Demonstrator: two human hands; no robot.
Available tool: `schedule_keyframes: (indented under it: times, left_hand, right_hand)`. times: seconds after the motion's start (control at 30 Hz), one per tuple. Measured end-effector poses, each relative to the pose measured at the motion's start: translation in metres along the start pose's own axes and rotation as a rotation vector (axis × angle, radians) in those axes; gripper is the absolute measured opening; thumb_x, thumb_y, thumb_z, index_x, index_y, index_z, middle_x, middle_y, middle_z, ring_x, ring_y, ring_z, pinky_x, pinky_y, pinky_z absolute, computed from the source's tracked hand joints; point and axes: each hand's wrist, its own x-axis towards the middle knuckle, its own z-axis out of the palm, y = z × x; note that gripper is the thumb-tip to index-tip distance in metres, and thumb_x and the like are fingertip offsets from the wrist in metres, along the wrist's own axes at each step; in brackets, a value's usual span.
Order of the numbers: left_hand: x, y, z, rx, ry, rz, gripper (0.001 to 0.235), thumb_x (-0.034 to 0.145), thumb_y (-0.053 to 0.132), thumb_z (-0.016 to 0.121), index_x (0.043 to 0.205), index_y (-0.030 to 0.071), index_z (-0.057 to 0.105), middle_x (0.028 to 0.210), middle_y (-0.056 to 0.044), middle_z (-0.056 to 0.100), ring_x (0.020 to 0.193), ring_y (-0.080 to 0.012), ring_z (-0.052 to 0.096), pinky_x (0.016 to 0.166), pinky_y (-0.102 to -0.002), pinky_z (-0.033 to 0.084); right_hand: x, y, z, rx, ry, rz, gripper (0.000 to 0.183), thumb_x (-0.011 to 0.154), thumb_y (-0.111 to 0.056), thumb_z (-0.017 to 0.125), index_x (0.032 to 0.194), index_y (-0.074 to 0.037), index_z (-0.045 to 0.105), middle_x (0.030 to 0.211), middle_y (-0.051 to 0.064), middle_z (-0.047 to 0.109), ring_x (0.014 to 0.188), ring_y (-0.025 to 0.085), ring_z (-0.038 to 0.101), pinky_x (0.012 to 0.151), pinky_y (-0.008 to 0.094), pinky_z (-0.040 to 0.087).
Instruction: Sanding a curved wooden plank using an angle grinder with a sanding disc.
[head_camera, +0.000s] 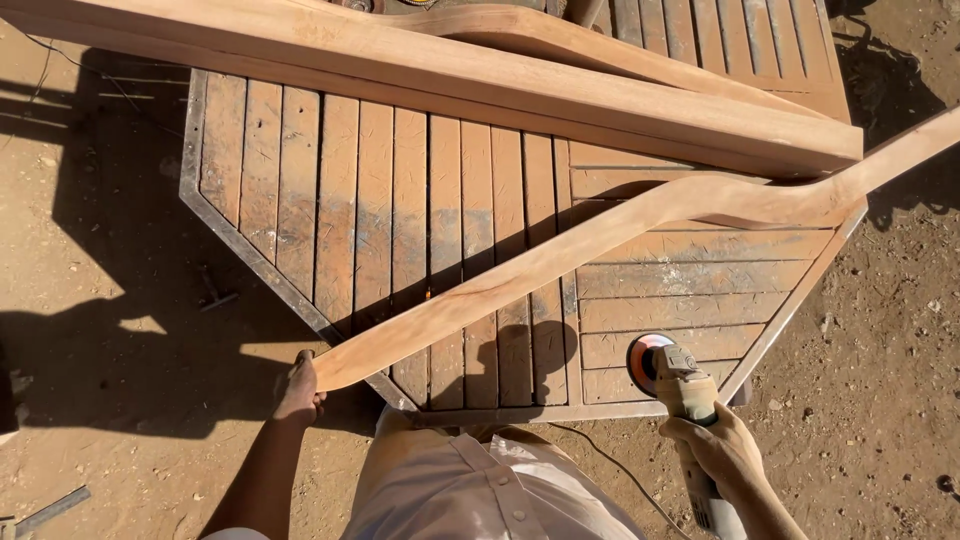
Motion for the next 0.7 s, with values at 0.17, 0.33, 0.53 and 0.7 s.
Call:
schedule_keyframes:
  times: [0.17,0.33,0.53,0.7]
  left_hand:
    - [-0.129,0.023,-0.006,-0.141,0.06,0.083,0.066,0.104,0.071,0.031,0.157,0.035,0.047,0.063,-0.02,0.051,0.035,-0.0203,0.037,0.031,-0.034,0.036]
    - [-0.154,0.014,-0.016,-0.138,0.151,0.236,0.083,0.1,0.076,0.046,0.133,0.001,0.061,0.093,-0.025,0.069,0.052,-0.0306,0.063,0.04,-0.04,0.055]
    - [-0.096,-0.019,-0.017,-0.339,0.119,0.413,0.063,0.102,0.057,0.068,0.136,0.003,0.065,0.121,-0.022,0.067,0.087,-0.0322,0.068,0.061,-0.043,0.064]
    - [-0.073,-0.031,-0.027,-0.378,0.002,0.445,0.052,0.104,0.048,0.07,0.132,0.004,0.067,0.127,-0.019,0.068,0.102,-0.0307,0.066,0.072,-0.044,0.063]
  right_hand:
    - [-0.013,-0.026,-0.006,0.361,-0.097,-0.044,0.033,0.064,-0.017,0.079,0.092,-0.001,0.073,0.078,0.018,0.073,0.068,0.031,0.062,0.063,0.042,0.047]
    - [0.012,-0.057,-0.004,0.239,-0.002,-0.161,0.047,0.064,-0.031,0.082,0.101,-0.003,0.074,0.08,0.016,0.076,0.078,0.032,0.069,0.074,0.041,0.048]
    - [0.046,-0.102,0.027,0.111,0.064,-0.329,0.06,0.064,-0.043,0.085,0.106,-0.003,0.069,0.085,0.021,0.076,0.096,0.04,0.072,0.085,0.046,0.051]
    - [0.004,-0.144,0.073,0.022,-0.017,-0.401,0.081,0.064,-0.052,0.088,0.125,-0.004,0.063,0.115,0.028,0.072,0.119,0.046,0.064,0.099,0.054,0.049]
